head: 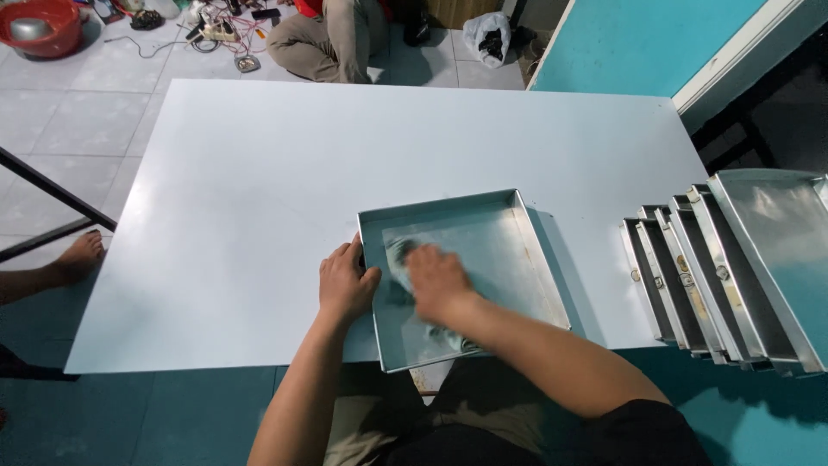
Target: The person wipes the inside of a metal tray with a cloth, then flips it over and wipes the top surface. The tray is placed on a white table with other trays stacked nearby.
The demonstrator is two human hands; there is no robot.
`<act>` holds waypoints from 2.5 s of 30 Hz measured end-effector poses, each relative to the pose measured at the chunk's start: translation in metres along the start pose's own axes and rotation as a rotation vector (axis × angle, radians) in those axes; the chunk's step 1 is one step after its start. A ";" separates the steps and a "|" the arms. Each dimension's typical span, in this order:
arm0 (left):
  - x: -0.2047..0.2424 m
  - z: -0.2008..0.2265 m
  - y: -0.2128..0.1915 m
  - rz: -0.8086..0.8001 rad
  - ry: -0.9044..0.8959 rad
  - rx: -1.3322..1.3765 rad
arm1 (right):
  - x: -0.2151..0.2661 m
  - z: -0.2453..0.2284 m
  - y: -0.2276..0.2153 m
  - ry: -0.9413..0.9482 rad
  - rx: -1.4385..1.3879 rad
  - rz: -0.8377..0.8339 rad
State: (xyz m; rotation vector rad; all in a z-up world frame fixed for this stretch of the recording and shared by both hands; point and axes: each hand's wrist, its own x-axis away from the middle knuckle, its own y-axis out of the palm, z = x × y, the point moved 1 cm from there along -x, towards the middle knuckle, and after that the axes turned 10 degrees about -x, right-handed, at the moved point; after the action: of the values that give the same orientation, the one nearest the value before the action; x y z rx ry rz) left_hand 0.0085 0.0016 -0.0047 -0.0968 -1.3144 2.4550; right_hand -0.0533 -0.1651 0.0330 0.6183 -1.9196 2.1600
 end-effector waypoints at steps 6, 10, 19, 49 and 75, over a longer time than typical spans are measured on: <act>0.003 0.005 -0.007 0.009 -0.001 -0.009 | 0.014 0.092 -0.021 0.424 0.010 0.121; 0.003 0.005 -0.005 0.004 -0.022 -0.020 | 0.001 0.104 0.001 0.406 -0.063 0.215; 0.004 0.009 -0.008 0.000 -0.031 -0.005 | 0.031 -0.010 -0.003 -0.104 -0.337 0.246; 0.003 0.016 -0.001 0.049 -0.041 -0.093 | 0.089 0.030 0.050 -0.199 -0.427 0.210; 0.010 0.026 -0.014 0.029 -0.039 -0.129 | 0.131 0.105 0.092 -0.113 -0.144 0.522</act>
State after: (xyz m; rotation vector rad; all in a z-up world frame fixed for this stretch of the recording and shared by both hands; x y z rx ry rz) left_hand -0.0025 -0.0084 0.0222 -0.1008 -1.4981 2.4054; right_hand -0.1884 -0.2985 0.0136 0.2311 -2.4953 2.2692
